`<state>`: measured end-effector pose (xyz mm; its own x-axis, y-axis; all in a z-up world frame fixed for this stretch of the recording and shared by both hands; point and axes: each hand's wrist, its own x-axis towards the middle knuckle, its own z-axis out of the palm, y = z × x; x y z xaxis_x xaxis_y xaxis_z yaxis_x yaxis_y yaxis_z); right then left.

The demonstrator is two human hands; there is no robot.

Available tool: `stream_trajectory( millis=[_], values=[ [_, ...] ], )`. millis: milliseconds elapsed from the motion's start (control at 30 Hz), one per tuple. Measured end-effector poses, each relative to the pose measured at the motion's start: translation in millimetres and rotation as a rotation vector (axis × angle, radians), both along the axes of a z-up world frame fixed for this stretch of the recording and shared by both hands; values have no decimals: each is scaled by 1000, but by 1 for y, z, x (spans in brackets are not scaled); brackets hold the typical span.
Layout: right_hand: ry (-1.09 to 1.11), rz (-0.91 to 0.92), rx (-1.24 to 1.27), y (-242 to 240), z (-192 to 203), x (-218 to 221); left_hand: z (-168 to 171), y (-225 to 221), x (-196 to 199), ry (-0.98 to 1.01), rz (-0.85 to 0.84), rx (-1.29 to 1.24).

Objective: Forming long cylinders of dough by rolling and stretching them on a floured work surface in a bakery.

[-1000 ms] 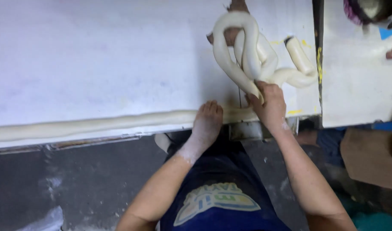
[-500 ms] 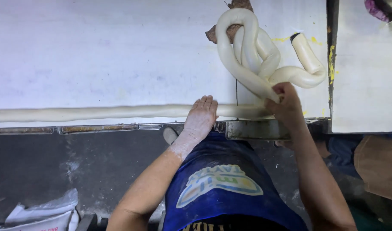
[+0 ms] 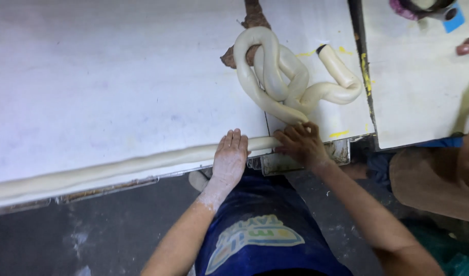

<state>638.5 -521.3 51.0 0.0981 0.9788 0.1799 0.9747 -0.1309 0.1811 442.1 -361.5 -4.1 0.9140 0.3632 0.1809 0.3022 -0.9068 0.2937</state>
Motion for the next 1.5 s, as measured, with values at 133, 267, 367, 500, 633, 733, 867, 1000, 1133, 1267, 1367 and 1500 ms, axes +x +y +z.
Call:
stream_trajectory(
  millis=[133,267,367,500,633,733,867,1000,1133,1267,1367,1500],
  values=[
    [37,-66,82,0,-10,-14,-2,7,-1,-43,16,-12],
    [68,22,208,-18,-12,0,11,5,-1,-22,25,-53],
    [140,-40,133,-16,-17,-3,66,26,15,11,21,-380],
    [197,-21,250,-6,10,-1,81,85,87,-94,86,-358],
    [431,-298,438,-4,-25,28,36,140,194,-20,150,-202],
    [875,-431,545,1,-30,29,45,172,256,93,130,-244],
    [984,-385,689,-12,-34,20,62,182,295,311,59,-584],
    [845,-400,721,-11,-37,22,105,173,290,452,105,-374],
    [940,-388,703,-14,-45,23,93,176,245,348,127,-380],
    [874,-377,656,-18,-51,23,155,160,150,-63,177,-623],
    [882,-377,616,-16,-56,26,196,172,17,-291,343,-677],
    [995,-525,611,-10,-57,18,61,217,-111,-416,789,-688]
  ],
)
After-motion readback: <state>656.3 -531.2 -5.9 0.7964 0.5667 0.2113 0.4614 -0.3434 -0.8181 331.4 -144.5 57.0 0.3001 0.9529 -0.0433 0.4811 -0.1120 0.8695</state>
